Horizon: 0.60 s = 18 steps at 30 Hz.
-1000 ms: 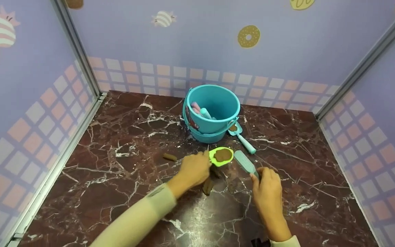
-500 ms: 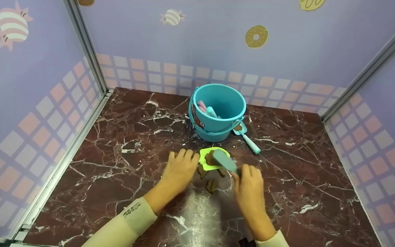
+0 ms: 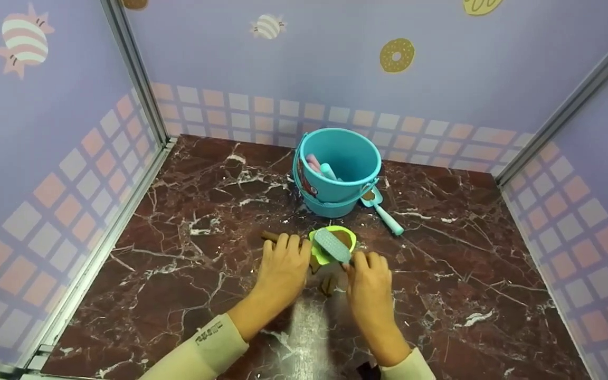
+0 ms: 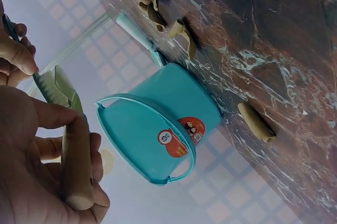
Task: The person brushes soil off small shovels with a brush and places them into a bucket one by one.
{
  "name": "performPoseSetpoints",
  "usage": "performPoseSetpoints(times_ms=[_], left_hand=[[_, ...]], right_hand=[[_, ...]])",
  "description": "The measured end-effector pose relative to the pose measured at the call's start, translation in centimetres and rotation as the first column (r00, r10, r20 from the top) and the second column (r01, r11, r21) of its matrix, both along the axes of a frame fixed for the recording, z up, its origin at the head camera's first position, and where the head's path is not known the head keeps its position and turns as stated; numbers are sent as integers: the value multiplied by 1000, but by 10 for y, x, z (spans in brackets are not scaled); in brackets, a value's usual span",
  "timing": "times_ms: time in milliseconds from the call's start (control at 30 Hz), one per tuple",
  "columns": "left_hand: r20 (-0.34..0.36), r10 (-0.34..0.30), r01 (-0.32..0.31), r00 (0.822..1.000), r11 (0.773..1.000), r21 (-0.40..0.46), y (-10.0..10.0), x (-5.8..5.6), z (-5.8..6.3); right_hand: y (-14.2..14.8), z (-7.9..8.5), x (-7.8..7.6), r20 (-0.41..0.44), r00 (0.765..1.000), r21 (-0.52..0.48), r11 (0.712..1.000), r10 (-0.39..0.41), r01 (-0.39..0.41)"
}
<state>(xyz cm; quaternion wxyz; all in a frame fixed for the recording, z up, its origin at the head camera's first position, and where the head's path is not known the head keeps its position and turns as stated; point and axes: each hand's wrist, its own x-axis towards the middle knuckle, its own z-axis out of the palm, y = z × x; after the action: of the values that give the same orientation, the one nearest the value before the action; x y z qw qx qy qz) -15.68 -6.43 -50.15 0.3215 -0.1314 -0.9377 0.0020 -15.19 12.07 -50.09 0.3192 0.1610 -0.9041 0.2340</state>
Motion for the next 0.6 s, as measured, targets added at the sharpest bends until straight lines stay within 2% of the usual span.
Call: performPoseSetpoints(times_ms=[133, 333, 433, 600], left_hand=[[-1, 3, -3, 1000, 1000, 18, 0, 2, -1], [-48, 1, 1, 999, 999, 41, -2, 5, -5], [-21, 13, -12, 1000, 999, 48, -3, 6, -5], [43, 15, -18, 999, 998, 54, 0, 9, 0]], right_hand=[[9, 0, -5, 1, 1000, -1, 1000, -7, 7], [17, -1, -8, 7, 999, -1, 999, -32, 32], [16, 1, -7, 5, 1000, -27, 999, -30, 31], [2, 5, 2, 4, 1000, -57, 998, 30, -30]])
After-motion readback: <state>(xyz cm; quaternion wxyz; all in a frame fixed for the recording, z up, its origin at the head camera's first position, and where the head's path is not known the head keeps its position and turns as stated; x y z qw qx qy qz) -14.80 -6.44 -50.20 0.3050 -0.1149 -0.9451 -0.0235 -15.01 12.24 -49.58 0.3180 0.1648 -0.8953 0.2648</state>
